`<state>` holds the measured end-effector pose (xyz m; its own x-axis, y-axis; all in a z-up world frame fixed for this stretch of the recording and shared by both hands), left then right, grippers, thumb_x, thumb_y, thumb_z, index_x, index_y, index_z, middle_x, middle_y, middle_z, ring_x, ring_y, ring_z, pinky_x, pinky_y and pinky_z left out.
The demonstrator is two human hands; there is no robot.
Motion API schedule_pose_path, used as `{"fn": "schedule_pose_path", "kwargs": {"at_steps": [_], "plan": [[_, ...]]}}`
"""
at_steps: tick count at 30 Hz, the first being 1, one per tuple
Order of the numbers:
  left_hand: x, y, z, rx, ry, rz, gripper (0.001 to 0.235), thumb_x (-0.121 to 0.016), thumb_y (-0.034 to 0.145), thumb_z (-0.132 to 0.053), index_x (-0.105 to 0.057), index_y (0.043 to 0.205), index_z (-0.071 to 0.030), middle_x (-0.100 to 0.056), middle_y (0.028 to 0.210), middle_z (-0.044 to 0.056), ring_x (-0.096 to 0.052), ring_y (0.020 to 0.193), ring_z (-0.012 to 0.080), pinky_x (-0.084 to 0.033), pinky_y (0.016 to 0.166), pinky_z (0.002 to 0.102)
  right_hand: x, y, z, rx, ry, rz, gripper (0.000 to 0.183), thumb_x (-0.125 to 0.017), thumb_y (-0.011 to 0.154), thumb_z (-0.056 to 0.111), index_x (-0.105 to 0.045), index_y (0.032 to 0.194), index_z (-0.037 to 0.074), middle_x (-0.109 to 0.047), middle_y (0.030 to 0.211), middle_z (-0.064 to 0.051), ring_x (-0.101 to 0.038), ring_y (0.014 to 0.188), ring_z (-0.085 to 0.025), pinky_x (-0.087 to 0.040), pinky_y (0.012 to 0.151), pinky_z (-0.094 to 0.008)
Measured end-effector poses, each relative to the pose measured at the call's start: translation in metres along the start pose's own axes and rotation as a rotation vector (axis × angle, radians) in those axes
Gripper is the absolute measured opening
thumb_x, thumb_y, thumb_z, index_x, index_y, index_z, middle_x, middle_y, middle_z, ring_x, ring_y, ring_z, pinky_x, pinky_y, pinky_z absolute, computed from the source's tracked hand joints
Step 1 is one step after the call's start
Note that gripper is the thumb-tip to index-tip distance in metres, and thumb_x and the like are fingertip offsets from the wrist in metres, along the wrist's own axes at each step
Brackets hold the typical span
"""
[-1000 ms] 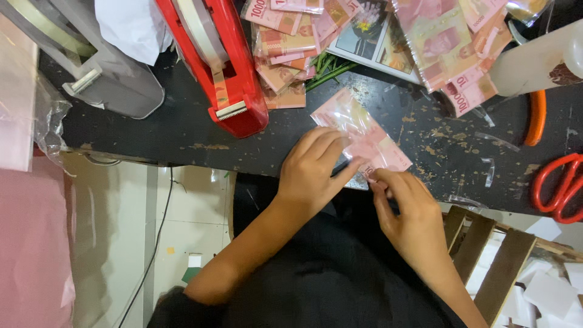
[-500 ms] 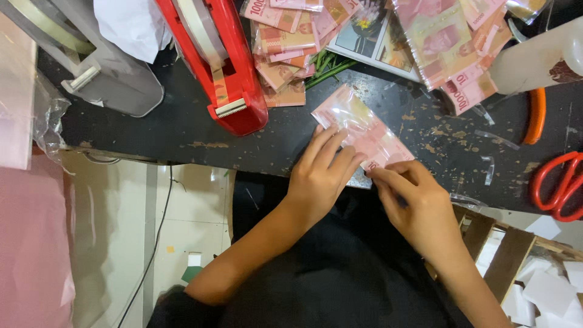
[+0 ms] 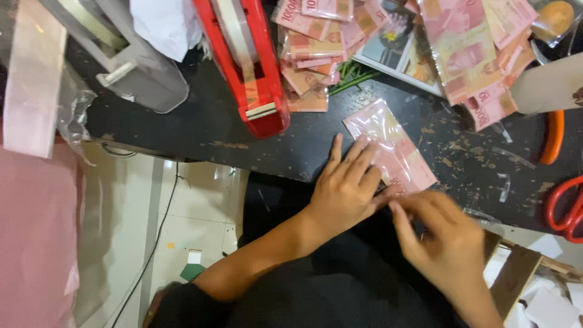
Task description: The person places individual banknotes into small plastic sleeves and seals them using adhesive tape by hand.
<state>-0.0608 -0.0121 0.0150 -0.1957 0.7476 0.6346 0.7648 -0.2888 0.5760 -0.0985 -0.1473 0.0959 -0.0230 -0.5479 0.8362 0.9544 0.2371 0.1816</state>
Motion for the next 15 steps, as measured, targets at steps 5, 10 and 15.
{"fn": "schedule_pose_path", "kwargs": {"at_steps": [5,10,15], "plan": [[-0.011,-0.007,0.005,0.039,-0.034,0.005,0.043,-0.050,0.097,-0.033,-0.064,0.119,0.001,-0.061,0.124,0.021,-0.054,0.127,0.0411,-0.034,0.114,0.065,-0.007,0.098,0.052,0.211,0.222,-0.071,0.009,-0.065,0.097,0.006,-0.071,0.094,0.000,-0.067,0.088,-0.011,-0.059,0.075,-0.021,-0.045,0.073,-0.031],[-0.012,-0.012,0.008,0.036,-0.062,-0.075,0.022,-0.077,0.076,-0.021,-0.067,0.079,-0.002,-0.055,0.076,0.015,-0.058,0.074,0.0357,-0.048,0.088,0.051,-0.048,0.167,0.071,0.053,0.448,0.185,0.034,-0.056,0.096,0.041,-0.078,0.096,0.015,-0.073,0.082,0.002,-0.053,0.067,-0.008,-0.036,0.055,-0.024],[-0.003,-0.009,0.001,0.026,0.154,-0.107,0.035,-0.060,0.096,-0.036,-0.075,0.103,-0.005,-0.069,0.108,0.012,-0.055,0.125,0.0436,-0.025,0.104,0.084,-0.062,0.179,0.068,-0.288,0.771,0.404,0.014,-0.075,0.086,0.023,-0.081,0.090,0.010,-0.070,0.072,0.002,-0.054,0.068,-0.002,-0.041,0.063,-0.019]]}}
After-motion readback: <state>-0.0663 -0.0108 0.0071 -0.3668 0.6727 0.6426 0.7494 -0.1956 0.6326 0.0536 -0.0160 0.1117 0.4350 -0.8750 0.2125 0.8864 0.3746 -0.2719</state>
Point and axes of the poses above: each hand's wrist, its own y-axis towards the middle knuckle, its own x-axis out of the back of the hand, z = x × y, the point moved 2 cm from there along y, towards the middle knuckle
